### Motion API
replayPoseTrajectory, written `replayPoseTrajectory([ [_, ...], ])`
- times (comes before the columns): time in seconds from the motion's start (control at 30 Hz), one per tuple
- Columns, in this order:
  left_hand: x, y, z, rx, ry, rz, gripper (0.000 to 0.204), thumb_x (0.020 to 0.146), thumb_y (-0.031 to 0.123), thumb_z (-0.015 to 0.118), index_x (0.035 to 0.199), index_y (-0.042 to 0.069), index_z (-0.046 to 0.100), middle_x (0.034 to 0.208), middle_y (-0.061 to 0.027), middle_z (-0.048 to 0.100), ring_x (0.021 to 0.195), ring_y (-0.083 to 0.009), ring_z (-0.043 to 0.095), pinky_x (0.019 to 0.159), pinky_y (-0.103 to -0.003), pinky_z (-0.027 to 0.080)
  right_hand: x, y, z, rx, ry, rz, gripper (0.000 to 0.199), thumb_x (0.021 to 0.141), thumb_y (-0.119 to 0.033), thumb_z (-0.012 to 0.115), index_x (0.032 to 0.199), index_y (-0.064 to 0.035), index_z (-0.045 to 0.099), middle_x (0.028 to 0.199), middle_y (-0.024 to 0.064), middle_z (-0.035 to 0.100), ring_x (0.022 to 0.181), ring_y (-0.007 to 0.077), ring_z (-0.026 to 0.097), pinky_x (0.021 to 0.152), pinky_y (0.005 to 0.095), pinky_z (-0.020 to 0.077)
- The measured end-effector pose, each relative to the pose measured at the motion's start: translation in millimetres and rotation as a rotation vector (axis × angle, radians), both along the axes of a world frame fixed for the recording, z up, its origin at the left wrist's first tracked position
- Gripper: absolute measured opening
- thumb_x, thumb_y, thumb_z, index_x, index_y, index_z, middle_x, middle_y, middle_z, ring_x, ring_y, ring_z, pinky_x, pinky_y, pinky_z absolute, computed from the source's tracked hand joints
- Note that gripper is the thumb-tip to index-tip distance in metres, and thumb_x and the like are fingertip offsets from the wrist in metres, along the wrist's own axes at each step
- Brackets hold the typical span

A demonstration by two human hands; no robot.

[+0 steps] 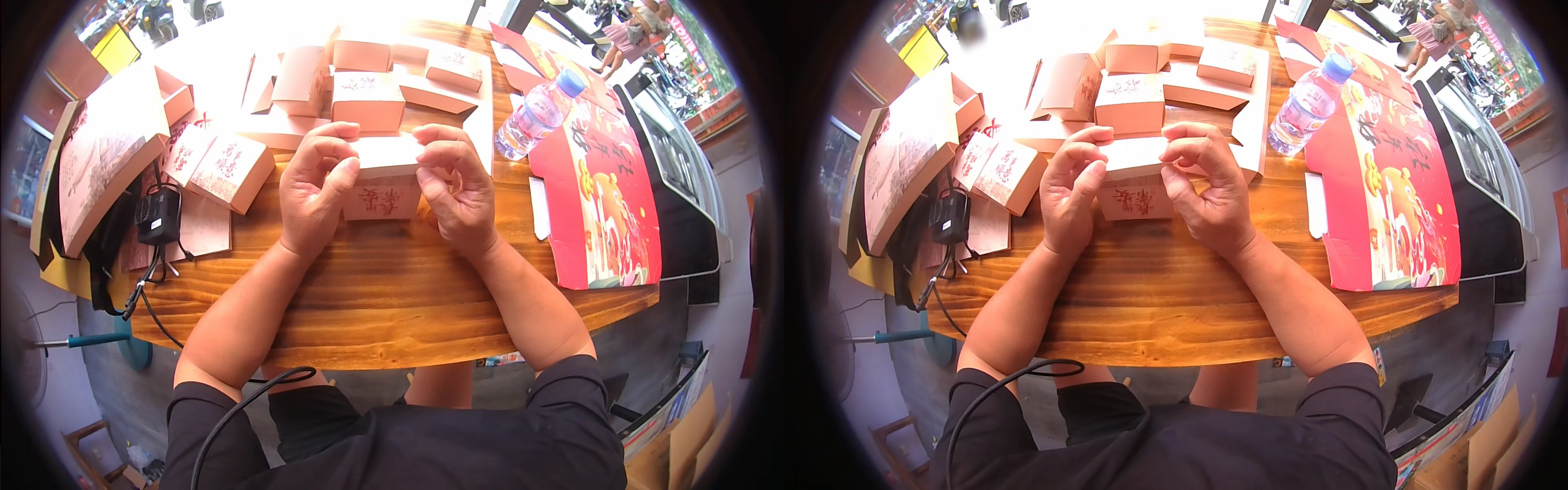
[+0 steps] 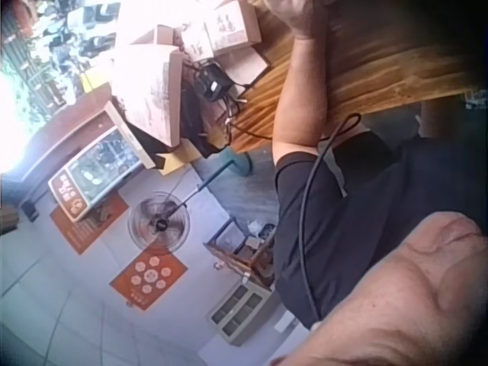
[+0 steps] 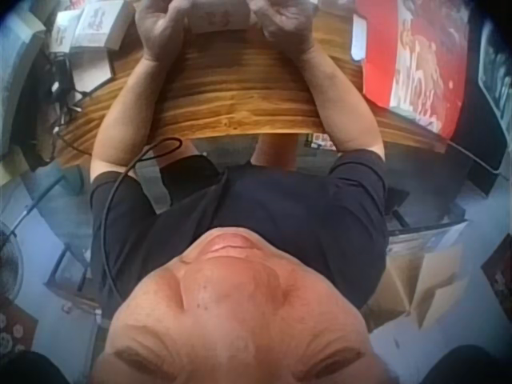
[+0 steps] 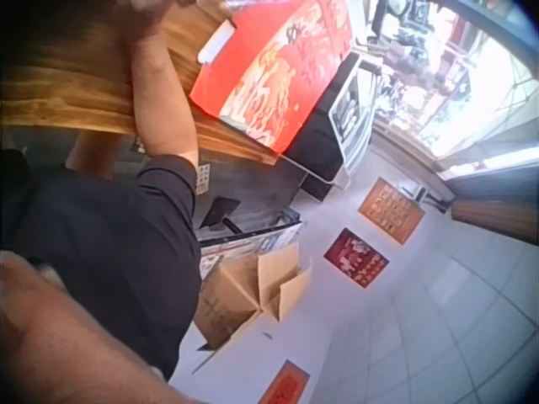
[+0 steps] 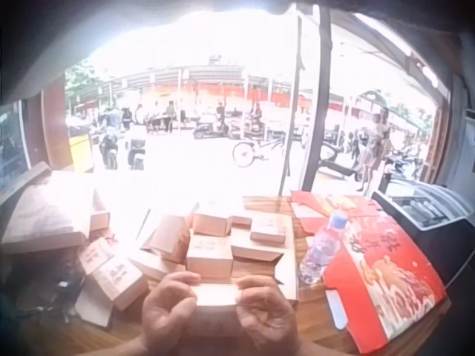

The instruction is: The person assembles small pink cardboard boxes with red Chinese characters by folding flaps and tucking tabs into slots. They handle each box one at a time, repeatedly folding and closing them on a wooden table.

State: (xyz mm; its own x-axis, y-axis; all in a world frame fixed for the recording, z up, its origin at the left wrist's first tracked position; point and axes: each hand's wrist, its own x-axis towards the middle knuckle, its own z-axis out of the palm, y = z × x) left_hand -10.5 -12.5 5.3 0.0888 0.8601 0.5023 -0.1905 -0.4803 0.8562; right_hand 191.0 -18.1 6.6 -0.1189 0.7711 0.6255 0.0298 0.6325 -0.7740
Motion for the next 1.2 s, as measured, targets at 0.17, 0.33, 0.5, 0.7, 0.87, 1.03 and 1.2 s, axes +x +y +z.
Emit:
replayPoseTrajectory([
  [0.17,3.1,-2.7,1.0,-0.019,0.012,0.006,0.012,0.098,0.014,0.056,0.101,0.004,0.059,0.120,-0.0115,0.060,0.113,-0.0184,0.053,0.102,-0.034,0.039,0.3,0.4,-1.8,0.003,0.009,-0.044,0.016,0.086,-0.002,0.064,0.099,-0.0062,0.058,0.112,0.0068,0.059,0.093,0.0135,0.054,0.079,0.0266,0.0469],
  [0.33,4.6,-1.6,-2.4,0.039,-0.020,0.005,0.022,0.101,0.025,0.055,0.106,0.003,0.058,0.117,-0.0120,0.062,0.108,-0.0179,0.056,0.098,-0.032,0.041,-1.0,-1.7,2.9,0.020,0.007,-0.062,0.015,0.085,-0.005,0.066,0.096,-0.0057,0.056,0.107,0.0071,0.060,0.092,0.0147,0.054,0.080,0.0268,0.0463],
  [0.5,6.4,-1.4,-2.2,0.105,-0.062,0.004,0.019,0.099,0.020,0.061,0.105,0.002,0.060,0.115,-0.0107,0.061,0.105,-0.0147,0.057,0.093,-0.028,0.044,1.9,-1.7,2.5,0.077,-0.044,-0.080,0.017,0.083,-0.006,0.068,0.092,-0.0053,0.054,0.106,0.0094,0.060,0.093,0.0173,0.055,0.083,0.0294,0.0471],
  [0.7,4.5,1.6,-5.7,0.143,0.005,0.030,0.030,0.089,0.021,0.073,0.110,0.005,0.059,0.120,-0.0100,0.061,0.108,-0.0147,0.056,0.088,-0.027,0.045,-1.2,-2.6,5.3,0.071,-0.031,-0.106,0.019,0.082,-0.007,0.069,0.091,-0.0059,0.052,0.106,0.0106,0.060,0.098,0.0198,0.057,0.088,0.0318,0.0475],
  [0.87,7.6,3.7,-6.5,0.163,0.100,0.044,0.055,0.074,0.014,0.086,0.120,0.008,0.056,0.126,-0.0083,0.058,0.112,-0.0142,0.055,0.086,-0.028,0.046,0.4,-1.5,2.5,0.029,-0.004,-0.117,0.020,0.081,-0.007,0.069,0.090,-0.0060,0.052,0.107,0.0111,0.059,0.100,0.0211,0.057,0.089,0.0324,0.0471],
  [1.03,9.0,3.9,-8.0,0.107,0.120,0.057,0.062,0.073,0.007,0.085,0.127,0.007,0.053,0.129,-0.0075,0.056,0.115,-0.0137,0.055,0.087,-0.028,0.046,0.1,0.1,2.7,0.078,-0.062,-0.139,0.019,0.080,-0.006,0.069,0.089,-0.0062,0.052,0.107,0.0113,0.059,0.100,0.0220,0.057,0.089,0.0333,0.0467],
  [1.2,7.4,1.6,-4.6,0.088,0.100,0.016,0.055,0.080,0.006,0.079,0.127,0.005,0.051,0.131,-0.0098,0.054,0.118,-0.0168,0.052,0.095,-0.031,0.042,0.8,-0.7,6.2,0.096,-0.113,-0.152,0.017,0.078,-0.004,0.068,0.086,-0.0060,0.053,0.107,0.0115,0.059,0.100,0.0227,0.057,0.089,0.0334,0.0465],
])
